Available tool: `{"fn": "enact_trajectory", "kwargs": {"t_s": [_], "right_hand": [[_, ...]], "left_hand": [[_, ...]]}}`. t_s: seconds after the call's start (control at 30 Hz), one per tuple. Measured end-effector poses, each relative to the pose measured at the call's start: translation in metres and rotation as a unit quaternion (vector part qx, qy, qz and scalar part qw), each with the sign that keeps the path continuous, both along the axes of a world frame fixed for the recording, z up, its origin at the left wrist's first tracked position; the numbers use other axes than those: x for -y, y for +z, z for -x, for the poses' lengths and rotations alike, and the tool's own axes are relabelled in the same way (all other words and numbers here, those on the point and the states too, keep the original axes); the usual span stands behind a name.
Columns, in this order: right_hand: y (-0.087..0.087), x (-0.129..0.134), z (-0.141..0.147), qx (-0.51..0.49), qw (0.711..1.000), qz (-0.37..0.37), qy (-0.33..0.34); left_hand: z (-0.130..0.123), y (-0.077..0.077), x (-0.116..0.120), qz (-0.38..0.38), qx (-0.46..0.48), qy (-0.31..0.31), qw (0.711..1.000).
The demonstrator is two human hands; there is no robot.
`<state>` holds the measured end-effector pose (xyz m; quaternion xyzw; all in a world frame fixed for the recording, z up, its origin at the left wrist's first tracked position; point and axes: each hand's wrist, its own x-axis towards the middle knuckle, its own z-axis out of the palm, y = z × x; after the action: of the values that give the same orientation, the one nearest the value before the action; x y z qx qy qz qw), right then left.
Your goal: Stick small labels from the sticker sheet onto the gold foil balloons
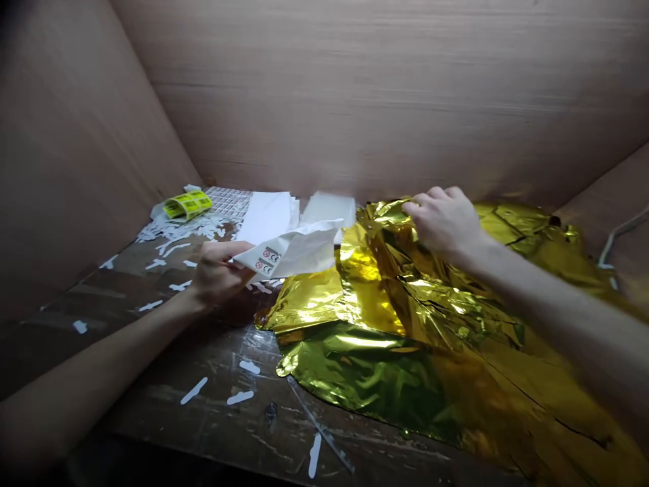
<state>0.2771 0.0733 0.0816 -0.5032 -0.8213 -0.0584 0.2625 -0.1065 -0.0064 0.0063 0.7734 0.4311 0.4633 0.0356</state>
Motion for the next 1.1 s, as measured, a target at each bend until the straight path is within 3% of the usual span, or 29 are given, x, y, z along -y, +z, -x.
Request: {"fn": "enact_trajectory", "kwargs": {"t_s": [0.07,0.17,0.27,0.37,0.47,0.53,0.63,0.7,0.8,0.97,1.03,1.1], "right_hand": [[-0.025,0.057,0.034,0.022,0.999,0.001,0.049],[-0.061,0.137,0.073,0.072,0.957,0.154,0.236],[-0.082,0.171,0.087,0.088,0.914,0.254,0.304],[-0.088,0.174,0.084,0.06,0.9,0.273,0.336],[-0.09,0.173,0.078,0.001,0.919,0.216,0.33],[-0.089,0.171,0.074,-0.048,0.948,0.172,0.264],[-0.083,0.156,0.065,-0.104,0.983,0.129,0.083],[-0.075,0.141,0.056,-0.143,0.981,0.128,-0.014],[-0.064,0.122,0.043,-0.214,0.964,0.138,-0.071],[-0.064,0.126,0.041,-0.206,0.965,0.146,-0.066],[-0.071,0.136,0.048,-0.143,0.977,0.155,-0.015],[-0.078,0.147,0.055,-0.053,0.982,0.155,0.097]], "left_hand": [[0.001,-0.004,-0.001,0.012,0.024,0.031,0.999],[0.002,-0.009,-0.003,0.029,0.048,0.051,0.997],[0.002,-0.011,-0.004,0.041,0.059,0.044,0.996],[0.001,-0.01,-0.001,0.049,0.054,0.019,0.997],[-0.001,-0.008,0.001,0.053,0.05,0.005,0.997],[-0.002,-0.008,0.001,0.056,0.05,0.007,0.997],[-0.001,-0.009,-0.001,0.051,0.069,0.017,0.996],[0.0,-0.01,-0.002,0.048,0.094,0.021,0.994],[0.001,-0.011,-0.004,0.06,0.128,0.013,0.99],[-0.001,-0.008,-0.002,0.056,0.136,0.021,0.989],[-0.002,-0.006,0.0,0.038,0.131,0.023,0.99],[-0.003,-0.004,0.001,0.013,0.128,0.023,0.991]]}}
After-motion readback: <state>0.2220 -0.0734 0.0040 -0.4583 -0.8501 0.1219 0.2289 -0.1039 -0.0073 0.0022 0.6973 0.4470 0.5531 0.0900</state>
